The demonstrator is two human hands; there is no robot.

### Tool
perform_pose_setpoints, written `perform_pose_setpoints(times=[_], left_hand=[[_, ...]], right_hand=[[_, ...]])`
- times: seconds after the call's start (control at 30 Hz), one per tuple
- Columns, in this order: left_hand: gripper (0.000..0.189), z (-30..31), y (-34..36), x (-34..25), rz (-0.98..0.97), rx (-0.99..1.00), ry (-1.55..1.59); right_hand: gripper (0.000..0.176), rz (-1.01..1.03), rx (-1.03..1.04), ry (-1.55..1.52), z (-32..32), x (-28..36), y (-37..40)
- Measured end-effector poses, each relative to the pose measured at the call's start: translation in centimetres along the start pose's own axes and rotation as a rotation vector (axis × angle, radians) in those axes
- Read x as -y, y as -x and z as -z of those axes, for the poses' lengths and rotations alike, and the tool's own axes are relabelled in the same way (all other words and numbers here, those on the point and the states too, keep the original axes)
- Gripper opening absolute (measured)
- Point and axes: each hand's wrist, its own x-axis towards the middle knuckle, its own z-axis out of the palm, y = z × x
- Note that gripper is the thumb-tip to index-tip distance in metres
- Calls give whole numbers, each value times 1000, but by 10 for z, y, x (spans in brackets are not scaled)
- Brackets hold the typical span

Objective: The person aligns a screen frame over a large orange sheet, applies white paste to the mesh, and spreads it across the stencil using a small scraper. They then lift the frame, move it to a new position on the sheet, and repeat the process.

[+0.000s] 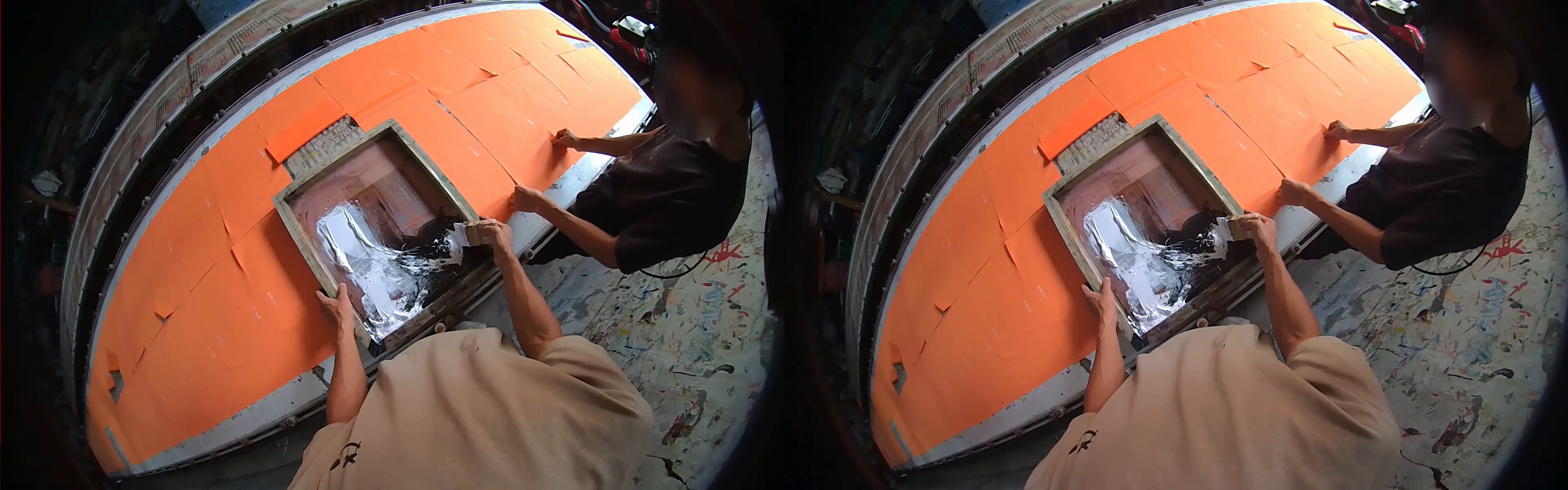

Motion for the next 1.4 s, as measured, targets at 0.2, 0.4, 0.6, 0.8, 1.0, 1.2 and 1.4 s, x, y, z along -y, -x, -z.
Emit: perform_pose_setpoints(times=[0.2,0.4,0.6,0.8,1.0,1.2,1.4], left_hand=[[107,3,6,-9,16,16,-3],[107,3,6,-10,10,21,-19],[106,2,5,-6,-6,15,-14],[106,1,2,-3,0,10,-33],[104,-2,2,-3,0,-25,-32],[105,2,-1,-3,-14,-17,-125],[104,9,12,-25,7,4,-111]], right_hand=[[45,23,13,-5,1,-4,-3],[50,11,13,2,-2,3,2],[54,2,24,-7,-1,2,2],[54,5,-2,-5,-2,-1,2],[54,-3,-11,6,-3,-2,1],[54,18,8,-43,-1,-9,-3],[51,29,9,24,0,-11,-5]])
